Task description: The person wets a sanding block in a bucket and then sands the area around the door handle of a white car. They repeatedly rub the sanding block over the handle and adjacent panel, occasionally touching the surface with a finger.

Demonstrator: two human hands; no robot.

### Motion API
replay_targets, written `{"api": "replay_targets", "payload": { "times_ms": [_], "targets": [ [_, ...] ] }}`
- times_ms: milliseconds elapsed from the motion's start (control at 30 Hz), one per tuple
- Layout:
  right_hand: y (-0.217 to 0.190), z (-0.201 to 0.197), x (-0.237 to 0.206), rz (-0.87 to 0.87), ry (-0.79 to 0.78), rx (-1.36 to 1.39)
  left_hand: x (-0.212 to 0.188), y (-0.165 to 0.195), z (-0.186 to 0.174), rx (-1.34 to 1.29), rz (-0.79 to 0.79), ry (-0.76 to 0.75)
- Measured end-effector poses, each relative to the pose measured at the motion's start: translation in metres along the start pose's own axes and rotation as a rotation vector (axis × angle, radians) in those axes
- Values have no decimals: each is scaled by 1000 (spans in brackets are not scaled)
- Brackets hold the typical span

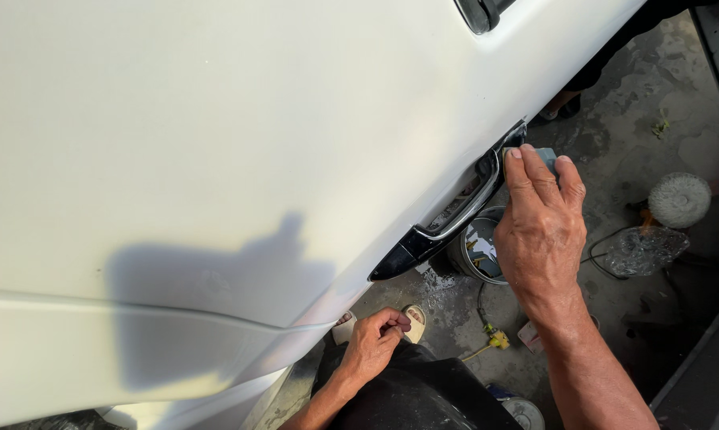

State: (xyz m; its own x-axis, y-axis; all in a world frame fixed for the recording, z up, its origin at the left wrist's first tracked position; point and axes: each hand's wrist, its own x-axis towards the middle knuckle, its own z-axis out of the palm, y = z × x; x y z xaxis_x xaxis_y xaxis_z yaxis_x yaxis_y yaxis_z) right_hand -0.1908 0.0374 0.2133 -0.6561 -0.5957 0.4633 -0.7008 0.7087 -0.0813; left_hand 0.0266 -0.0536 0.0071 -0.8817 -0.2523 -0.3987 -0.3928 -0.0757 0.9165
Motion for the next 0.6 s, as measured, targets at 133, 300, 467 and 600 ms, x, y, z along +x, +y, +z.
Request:
{"api": "replay_targets", "payload": {
  "times_ms": [133, 300, 467, 600],
  "targets": [
    [-22, -9, -25, -95, -14, 30, 0, 0, -1, -26, 6, 23],
    [-13, 6, -41, 15, -24, 8, 0, -2, -2, 4, -1, 4],
    [-21, 1, -49, -111, -24, 32, -2, -5, -4, -22, 21, 11],
    [-32, -6, -50, -67, -26, -33, -3, -4, -3, 21, 0, -6]
  ]
}}
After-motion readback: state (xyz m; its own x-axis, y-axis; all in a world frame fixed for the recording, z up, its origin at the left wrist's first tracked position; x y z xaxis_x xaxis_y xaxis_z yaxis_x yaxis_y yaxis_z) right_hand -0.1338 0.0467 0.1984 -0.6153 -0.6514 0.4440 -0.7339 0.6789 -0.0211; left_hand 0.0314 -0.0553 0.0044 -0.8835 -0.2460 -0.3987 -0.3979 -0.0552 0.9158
